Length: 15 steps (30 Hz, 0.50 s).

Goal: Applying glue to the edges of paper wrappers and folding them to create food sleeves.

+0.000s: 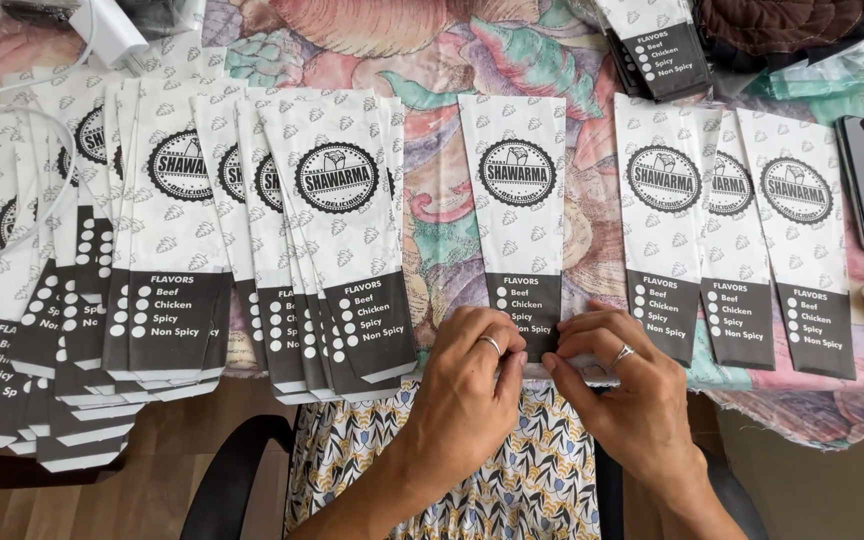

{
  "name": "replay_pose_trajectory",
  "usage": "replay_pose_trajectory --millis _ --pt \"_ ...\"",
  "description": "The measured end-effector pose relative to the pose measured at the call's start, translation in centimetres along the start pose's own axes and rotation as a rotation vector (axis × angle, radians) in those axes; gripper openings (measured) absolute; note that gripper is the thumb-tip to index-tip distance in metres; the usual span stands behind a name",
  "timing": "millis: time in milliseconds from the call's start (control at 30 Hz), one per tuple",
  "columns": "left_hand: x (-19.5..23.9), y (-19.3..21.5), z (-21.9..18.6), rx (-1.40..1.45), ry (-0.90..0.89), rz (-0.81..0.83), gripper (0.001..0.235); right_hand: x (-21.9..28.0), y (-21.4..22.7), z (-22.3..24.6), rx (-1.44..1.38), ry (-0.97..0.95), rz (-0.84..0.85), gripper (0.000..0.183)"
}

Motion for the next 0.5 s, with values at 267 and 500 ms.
replay_pose_trajectory --millis 267,500 --pt "-0.6 0.3 1.7 0.161 0.150 0.162 0.015 0.0 0.0 -0.4 -0.059 -0.053 0.006 0.014" --pt "-0.6 -1.7 2.6 -0.181 0.018 0.308 0.041 0.6 3.6 0.7 0.084 0.000 -0.132 0.013"
Point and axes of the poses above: each hand's wrist, its own x-axis away from the middle knuckle, its own y-axis out of the back of the hand, z = x × y, the point moved 7 cm from there along -x, towards the middle knuckle, and after that the axes turned 7 degrees about y, right-handed, at the moved point
